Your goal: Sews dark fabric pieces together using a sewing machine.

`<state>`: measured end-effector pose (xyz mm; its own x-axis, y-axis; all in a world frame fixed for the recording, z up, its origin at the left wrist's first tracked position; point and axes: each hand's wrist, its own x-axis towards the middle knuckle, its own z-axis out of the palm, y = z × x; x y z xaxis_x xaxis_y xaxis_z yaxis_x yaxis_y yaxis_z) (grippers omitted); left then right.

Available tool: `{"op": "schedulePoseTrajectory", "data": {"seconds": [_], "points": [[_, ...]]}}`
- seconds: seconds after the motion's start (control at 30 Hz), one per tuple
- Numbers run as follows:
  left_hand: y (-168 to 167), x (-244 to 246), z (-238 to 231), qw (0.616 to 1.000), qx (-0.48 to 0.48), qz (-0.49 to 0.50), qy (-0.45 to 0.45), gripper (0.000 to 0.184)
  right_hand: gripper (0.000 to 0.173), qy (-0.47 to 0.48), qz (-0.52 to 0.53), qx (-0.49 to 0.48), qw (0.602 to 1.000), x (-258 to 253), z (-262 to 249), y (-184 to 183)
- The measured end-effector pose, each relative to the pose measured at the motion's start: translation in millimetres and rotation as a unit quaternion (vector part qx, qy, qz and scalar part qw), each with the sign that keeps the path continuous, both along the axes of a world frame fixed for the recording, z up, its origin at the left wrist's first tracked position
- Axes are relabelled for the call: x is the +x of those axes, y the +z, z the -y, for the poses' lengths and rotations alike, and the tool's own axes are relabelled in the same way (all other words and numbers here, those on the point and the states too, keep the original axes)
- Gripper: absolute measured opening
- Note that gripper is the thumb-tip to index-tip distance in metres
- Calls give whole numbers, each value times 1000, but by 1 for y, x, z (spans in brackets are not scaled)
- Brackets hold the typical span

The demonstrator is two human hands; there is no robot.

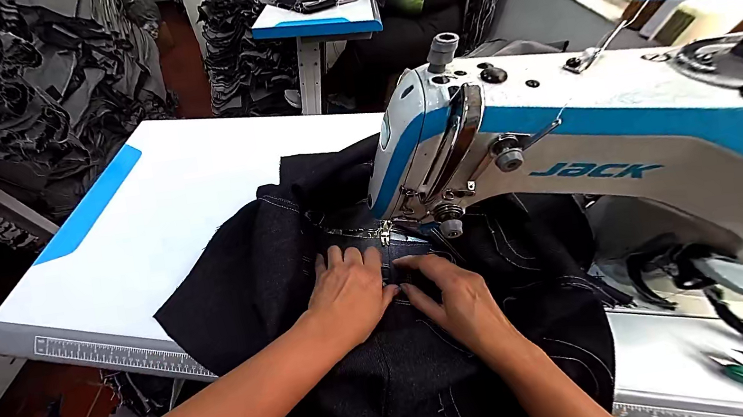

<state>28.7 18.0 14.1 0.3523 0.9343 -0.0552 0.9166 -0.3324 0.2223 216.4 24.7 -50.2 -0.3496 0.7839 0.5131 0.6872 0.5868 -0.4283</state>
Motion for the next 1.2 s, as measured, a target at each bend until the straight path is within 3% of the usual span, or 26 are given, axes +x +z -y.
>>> {"op": "schedulePoseTrajectory", "data": {"seconds": [0.13,0.2,0.37,0.43,0.5,0.57,0.6,0.73,0.87,0.97,1.03,1.2], "points": [[-17,-1,-2,998,63,26,-10,26,27,6,-7,10,1000,2,-1,-3],[-23,-3,-4,997,64,50,8,22,27,10,-7,11,1000,2,-2,-4],[-40,-12,-7,977,175,113,45,15,28,16,-2,3,1000,1,-3,-3],[-45,-17,-5,958,241,157,-8,8,27,15,1,6,1000,1,-2,-3],[-49,-17,2,919,306,197,-149,14,28,16,20,11,1000,0,-1,-2],[-53,-12,11,901,285,191,-266,20,29,16,61,11,998,-2,1,2],[-55,-12,15,910,255,172,-279,20,29,15,90,17,996,-4,1,5],[-49,-22,12,943,225,71,-233,24,29,6,157,41,987,-10,2,12],[-37,-22,3,959,204,29,-194,20,26,9,84,36,996,2,1,-1],[-42,-22,5,959,221,12,-174,40,24,15,53,31,998,7,0,-3],[-40,-22,5,975,151,-5,-162,52,24,14,47,20,999,8,-2,-1],[-27,-17,8,986,61,-64,-143,52,25,20,35,12,999,9,-3,0]]}}
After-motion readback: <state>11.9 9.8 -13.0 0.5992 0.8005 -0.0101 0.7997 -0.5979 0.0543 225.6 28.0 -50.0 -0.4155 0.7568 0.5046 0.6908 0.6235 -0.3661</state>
